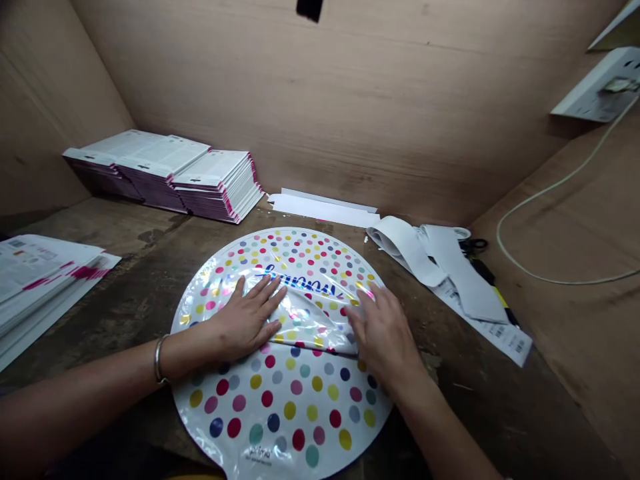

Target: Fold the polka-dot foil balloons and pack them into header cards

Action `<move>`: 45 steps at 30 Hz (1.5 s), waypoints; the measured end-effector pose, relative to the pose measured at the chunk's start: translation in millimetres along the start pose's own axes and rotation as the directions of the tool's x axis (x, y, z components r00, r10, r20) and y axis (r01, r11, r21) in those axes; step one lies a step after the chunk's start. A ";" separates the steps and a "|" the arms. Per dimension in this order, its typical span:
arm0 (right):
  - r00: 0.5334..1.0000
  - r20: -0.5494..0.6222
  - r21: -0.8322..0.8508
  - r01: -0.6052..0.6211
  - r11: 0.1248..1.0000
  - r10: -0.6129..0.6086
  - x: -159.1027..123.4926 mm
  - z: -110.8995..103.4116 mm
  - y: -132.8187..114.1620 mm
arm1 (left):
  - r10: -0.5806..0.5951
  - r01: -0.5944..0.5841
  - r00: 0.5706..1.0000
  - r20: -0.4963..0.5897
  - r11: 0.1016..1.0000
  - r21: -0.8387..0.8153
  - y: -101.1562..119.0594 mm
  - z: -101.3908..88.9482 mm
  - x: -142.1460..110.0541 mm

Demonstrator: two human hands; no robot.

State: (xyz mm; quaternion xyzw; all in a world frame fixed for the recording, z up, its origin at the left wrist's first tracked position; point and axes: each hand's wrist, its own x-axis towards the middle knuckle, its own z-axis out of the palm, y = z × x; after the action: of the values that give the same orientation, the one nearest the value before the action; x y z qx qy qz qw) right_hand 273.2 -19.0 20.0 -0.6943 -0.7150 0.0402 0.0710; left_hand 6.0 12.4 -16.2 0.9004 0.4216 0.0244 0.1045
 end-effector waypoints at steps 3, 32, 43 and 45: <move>0.976 0.113 0.200 0.162 0.966 -0.187 28.1 -8.1 -26.2 | -0.004 0.004 1.000 0.005 1.000 0.012 0.2 -0.8 -0.2; 0.825 0.184 0.246 0.488 0.837 -0.535 -40.1 6.2 -39.4 | 0.199 -0.290 0.943 -0.266 0.884 -0.366 -5.0 -1.9 -50.8; 0.976 0.054 0.462 0.162 0.872 -0.211 -42.6 15.2 -64.1 | -0.135 0.040 0.961 -0.242 0.933 -0.358 4.2 -9.8 -59.7; 0.993 0.079 0.471 0.036 0.881 -0.083 -39.0 13.8 -68.8 | -0.226 0.142 0.946 -0.234 0.934 -0.329 8.4 -11.0 -55.4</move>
State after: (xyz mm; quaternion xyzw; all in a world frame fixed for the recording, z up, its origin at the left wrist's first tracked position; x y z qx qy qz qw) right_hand 204.1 -59.6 15.3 -0.6315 -0.7077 0.2429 0.2033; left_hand -24.7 -33.3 -1.2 0.8176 0.5059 0.2015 0.1871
